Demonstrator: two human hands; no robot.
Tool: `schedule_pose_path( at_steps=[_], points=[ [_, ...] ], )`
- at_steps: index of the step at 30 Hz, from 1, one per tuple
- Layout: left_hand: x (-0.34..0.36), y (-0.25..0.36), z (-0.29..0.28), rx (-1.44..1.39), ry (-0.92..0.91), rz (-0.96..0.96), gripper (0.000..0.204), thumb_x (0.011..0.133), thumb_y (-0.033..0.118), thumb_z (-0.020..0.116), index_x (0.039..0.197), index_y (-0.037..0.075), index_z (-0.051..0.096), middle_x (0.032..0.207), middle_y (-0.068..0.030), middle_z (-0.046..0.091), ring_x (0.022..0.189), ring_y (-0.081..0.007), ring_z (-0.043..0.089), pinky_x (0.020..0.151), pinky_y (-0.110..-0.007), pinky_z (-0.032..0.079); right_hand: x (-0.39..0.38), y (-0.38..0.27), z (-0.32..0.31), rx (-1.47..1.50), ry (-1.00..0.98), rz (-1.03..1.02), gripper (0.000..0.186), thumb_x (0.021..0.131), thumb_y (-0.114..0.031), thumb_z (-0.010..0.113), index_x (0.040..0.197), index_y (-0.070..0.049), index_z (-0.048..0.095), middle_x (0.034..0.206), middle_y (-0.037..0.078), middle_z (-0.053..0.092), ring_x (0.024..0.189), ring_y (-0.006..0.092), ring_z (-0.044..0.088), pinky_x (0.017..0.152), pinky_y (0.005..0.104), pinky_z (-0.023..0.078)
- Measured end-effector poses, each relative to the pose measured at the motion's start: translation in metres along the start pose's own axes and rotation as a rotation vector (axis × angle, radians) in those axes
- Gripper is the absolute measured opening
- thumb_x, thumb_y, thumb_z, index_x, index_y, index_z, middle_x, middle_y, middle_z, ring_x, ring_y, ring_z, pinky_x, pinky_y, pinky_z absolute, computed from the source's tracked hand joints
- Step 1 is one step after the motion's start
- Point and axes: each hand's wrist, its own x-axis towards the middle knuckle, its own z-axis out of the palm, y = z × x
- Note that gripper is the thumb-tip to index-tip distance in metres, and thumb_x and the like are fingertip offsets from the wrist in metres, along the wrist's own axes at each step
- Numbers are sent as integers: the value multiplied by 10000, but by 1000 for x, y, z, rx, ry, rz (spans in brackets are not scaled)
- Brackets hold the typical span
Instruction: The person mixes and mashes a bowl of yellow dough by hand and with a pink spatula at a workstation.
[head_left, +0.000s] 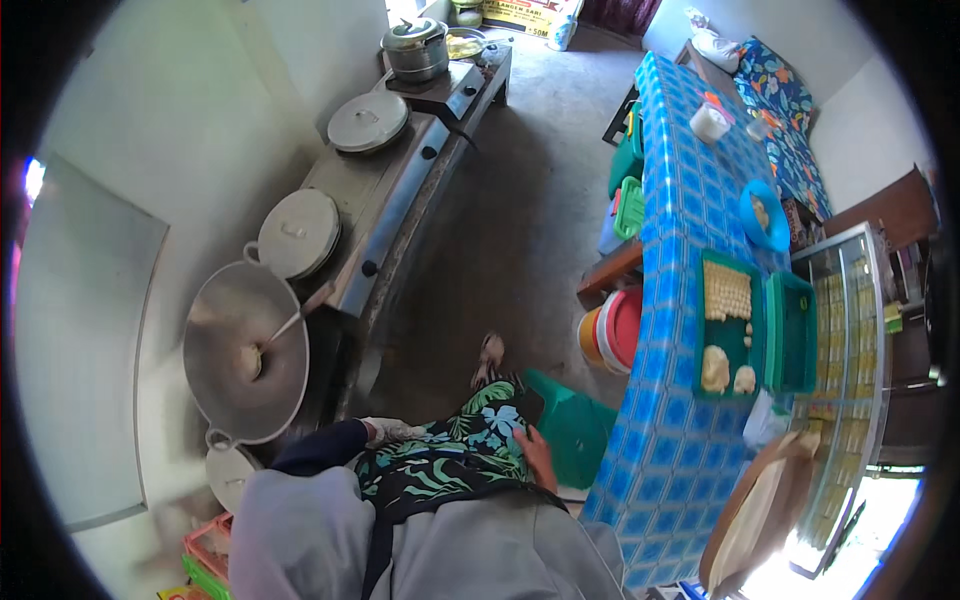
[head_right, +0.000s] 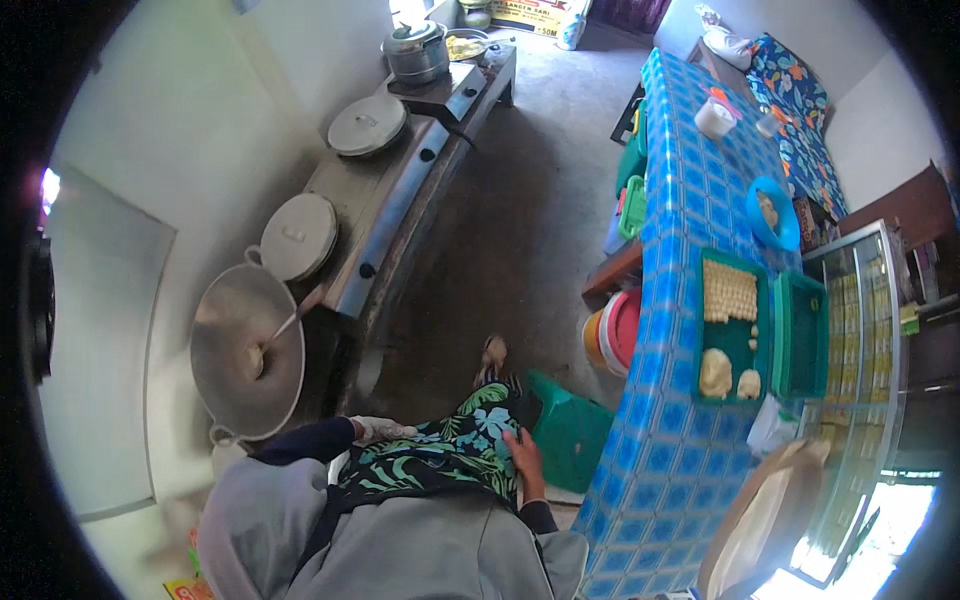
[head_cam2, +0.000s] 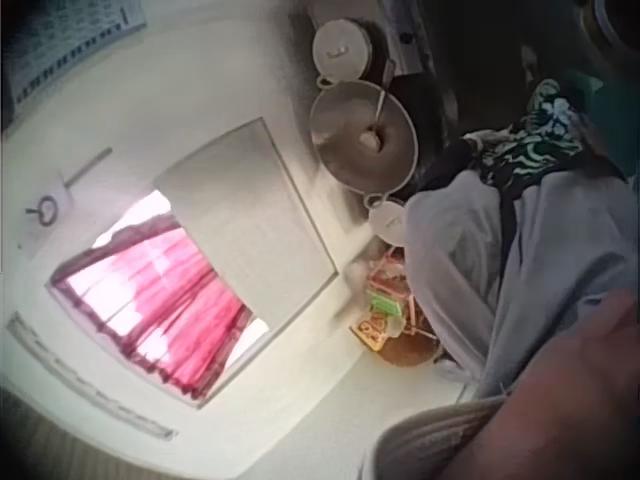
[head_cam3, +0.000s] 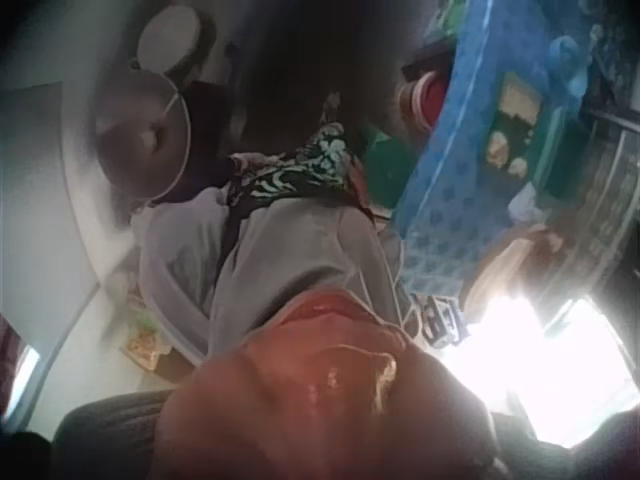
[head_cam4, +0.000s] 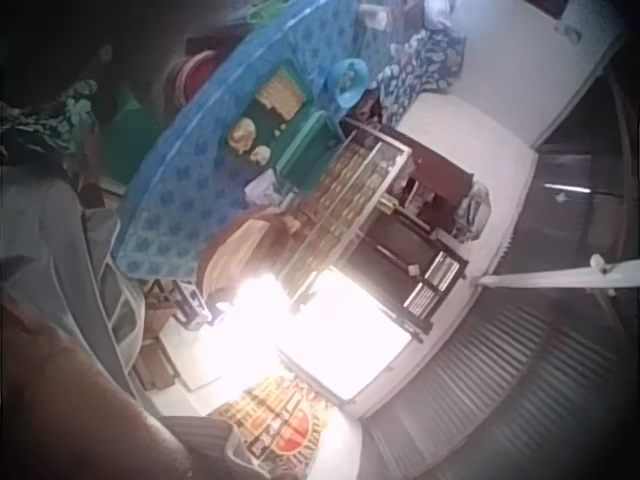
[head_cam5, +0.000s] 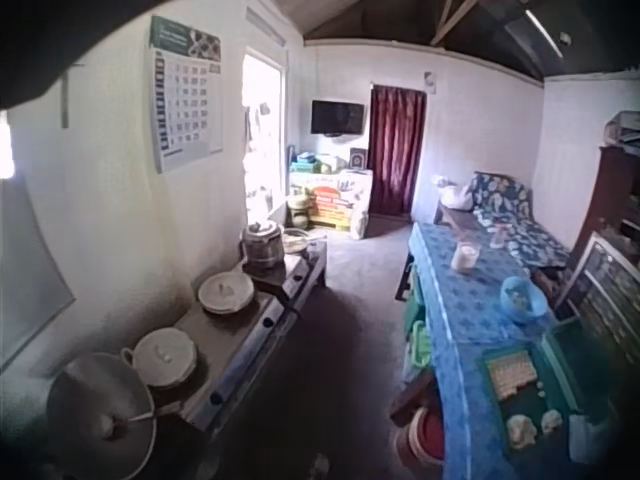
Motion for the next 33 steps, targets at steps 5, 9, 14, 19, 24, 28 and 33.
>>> schedule_pose_path(
  at_steps=[5,9,14,19,24,28,33],
  points=[
    [49,-80,-82,-617,458,-42,417,877,343,414,1022,-3,598,894,-159,624,866,-330,576,760,-333,434,120,-73,-59,-248,-49,-144,497,772,-365,575,1147,-40,552,1141,202,550,1084,351,504,922,400,385],
    [73,-18,-197,-1845,551,-20,274,857,288,439,742,61,539,668,-110,542,595,-262,566,564,-377,455,240,-112,-123,-189,-78,-129,407,757,-357,585,1016,-45,628,1027,185,604,999,318,562,868,396,425],
    [74,49,-376,-1876,872,157,195,846,282,543,931,109,512,803,-58,603,587,-136,558,462,-257,403,408,-171,-189,-425,-131,-227,284,793,-242,593,967,-21,633,678,79,612,541,163,577,483,297,468],
    [163,17,-487,-1170,1083,135,213,773,231,599,766,55,481,710,-104,565,608,-171,563,487,-331,393,598,-299,-242,-118,-51,-319,259,807,-204,588,1007,-40,600,655,52,595,492,158,550,433,296,445],
    [179,-50,-496,-145,942,-242,176,758,212,562,796,41,560,742,-222,572,698,-333,593,603,-443,445,655,-483,-223,153,-262,102,266,815,-183,579,1050,-60,557,699,70,597,478,156,545,397,291,417],
    [216,17,-680,-341,677,-312,153,749,197,552,802,55,569,777,-197,612,773,-355,609,681,-427,481,757,-542,-324,59,-218,144,236,815,-180,572,1006,-42,572,686,76,600,446,164,541,360,286,405],
    [220,36,-913,-555,1306,-161,246,635,233,580,520,84,421,552,-165,456,522,-337,486,463,-412,370,884,-696,-357,-97,-129,-199,196,814,-206,577,880,-26,615,603,52,586,478,140,544,419,282,423]
  ],
)
